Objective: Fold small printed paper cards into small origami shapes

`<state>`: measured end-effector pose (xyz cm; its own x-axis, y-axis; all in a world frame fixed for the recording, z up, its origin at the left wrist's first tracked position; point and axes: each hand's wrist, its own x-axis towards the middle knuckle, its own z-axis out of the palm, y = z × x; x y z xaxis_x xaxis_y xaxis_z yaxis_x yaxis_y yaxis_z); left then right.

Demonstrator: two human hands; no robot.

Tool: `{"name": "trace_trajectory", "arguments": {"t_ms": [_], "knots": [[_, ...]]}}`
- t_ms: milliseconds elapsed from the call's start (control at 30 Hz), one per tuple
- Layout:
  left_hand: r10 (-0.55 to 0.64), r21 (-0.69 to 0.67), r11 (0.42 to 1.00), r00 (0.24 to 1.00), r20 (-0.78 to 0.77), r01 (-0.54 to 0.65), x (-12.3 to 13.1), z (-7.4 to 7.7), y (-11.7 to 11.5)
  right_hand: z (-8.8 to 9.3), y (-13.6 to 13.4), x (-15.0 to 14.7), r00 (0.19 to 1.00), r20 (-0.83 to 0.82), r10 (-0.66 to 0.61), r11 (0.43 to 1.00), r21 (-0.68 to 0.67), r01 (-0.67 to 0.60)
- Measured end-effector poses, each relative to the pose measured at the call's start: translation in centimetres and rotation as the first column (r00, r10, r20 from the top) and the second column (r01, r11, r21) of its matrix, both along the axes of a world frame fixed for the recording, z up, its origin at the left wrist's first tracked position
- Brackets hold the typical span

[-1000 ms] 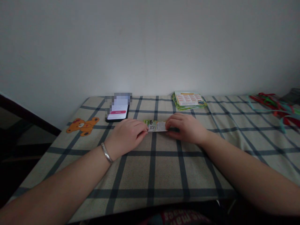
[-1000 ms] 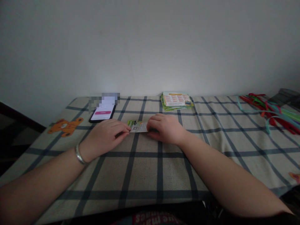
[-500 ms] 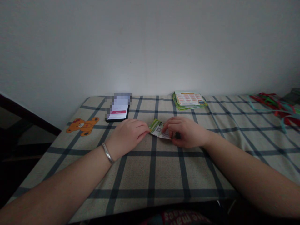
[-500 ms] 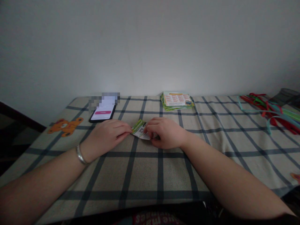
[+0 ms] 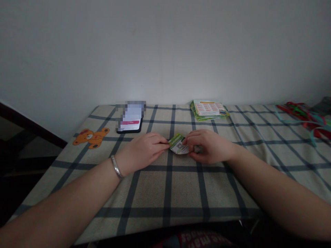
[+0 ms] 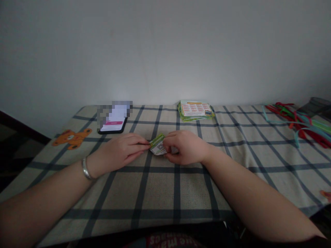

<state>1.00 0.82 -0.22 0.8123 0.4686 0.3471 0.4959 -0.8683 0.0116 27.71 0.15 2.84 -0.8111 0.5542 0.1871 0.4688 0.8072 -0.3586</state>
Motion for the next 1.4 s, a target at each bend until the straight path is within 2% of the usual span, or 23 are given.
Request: {"name": "trace_trajectory", "arguments": {"t_ms": [167,300,467,700,900,1233,1400], "knots": [[-0.059,-0.003,0.998,0.995,-0.075,0.059,0.0,0.2,-0.2,0.0,-0.1,0.2,0.999,-0.035,-0.006,0.998,-0.066,0.003],[-0.052,-0.003,0.999,0.995,-0.089,0.052,0.1,0.0,-0.5,-0.4,0.2,0.3,1.0,-0.01,0.006,0.996,-0.089,-0.007],[-0.059,-0.02,0.998,0.994,-0.096,0.057,0.3,0.0,-0.8,-0.6,0.4,0.3,0.999,-0.015,-0.041,0.996,-0.078,0.04],[-0.003,-0.01,1.0,0.994,-0.111,0.002,0.6,0.3,-1.5,-0.7,0.2,0.0,0.998,-0.029,-0.063,0.989,-0.136,0.059],[-0.012,-0.049,0.999,0.994,-0.111,0.007,0.7,0.5,-1.5,-0.9,0.5,0.1,0.991,-0.066,-0.117,0.982,-0.155,0.106],[-0.017,-0.056,0.998,0.991,-0.134,0.01,0.4,0.4,-1.5,-0.8,0.7,0.6,0.98,-0.004,-0.199,0.973,-0.123,0.197],[-0.02,-0.068,0.998,0.991,-0.129,0.012,0.5,0.3,-1.4,-1.5,0.9,-0.1,0.954,-0.004,-0.3,0.952,-0.065,0.299]]}}
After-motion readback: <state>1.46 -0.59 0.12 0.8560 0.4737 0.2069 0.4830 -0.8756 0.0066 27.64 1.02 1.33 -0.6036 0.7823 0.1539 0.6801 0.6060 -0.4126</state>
